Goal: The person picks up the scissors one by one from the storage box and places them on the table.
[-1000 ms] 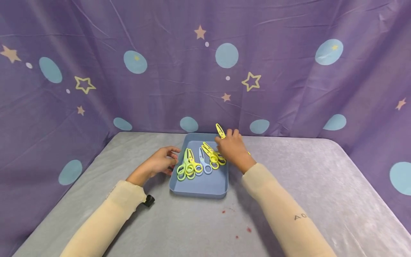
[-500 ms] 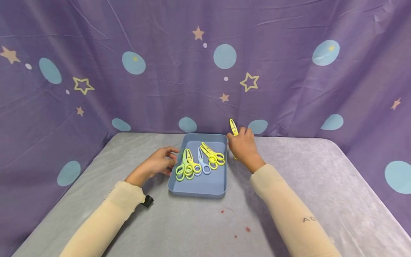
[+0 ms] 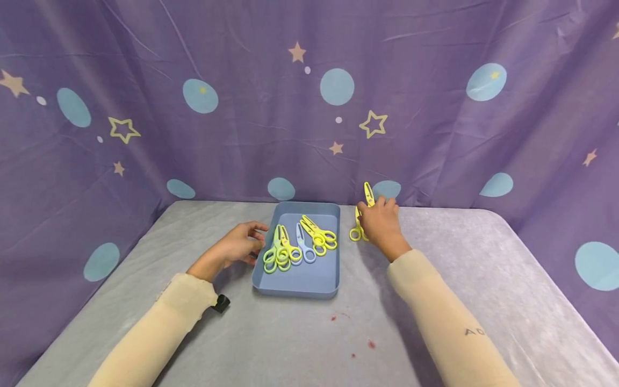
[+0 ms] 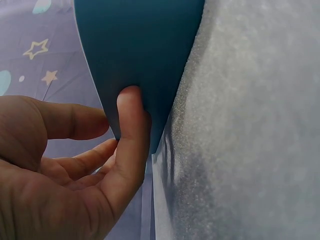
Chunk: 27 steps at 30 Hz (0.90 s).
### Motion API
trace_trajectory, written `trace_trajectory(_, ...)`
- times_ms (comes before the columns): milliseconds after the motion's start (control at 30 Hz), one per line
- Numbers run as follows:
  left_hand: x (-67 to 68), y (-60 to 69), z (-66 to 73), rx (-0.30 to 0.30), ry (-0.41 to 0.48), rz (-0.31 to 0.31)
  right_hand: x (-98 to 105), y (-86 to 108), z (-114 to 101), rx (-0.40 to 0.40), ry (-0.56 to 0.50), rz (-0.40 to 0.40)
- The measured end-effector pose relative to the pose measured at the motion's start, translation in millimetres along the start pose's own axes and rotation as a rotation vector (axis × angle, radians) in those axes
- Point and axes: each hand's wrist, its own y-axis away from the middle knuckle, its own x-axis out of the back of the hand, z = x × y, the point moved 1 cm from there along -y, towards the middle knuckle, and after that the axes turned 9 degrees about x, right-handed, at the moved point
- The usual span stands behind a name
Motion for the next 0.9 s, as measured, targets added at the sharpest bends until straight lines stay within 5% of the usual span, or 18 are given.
trace_trajectory(900,-2.8,0.9,1.9,0.006,0.006,0.024,-18,18.8,23,-0.152,-0.181,-0.131)
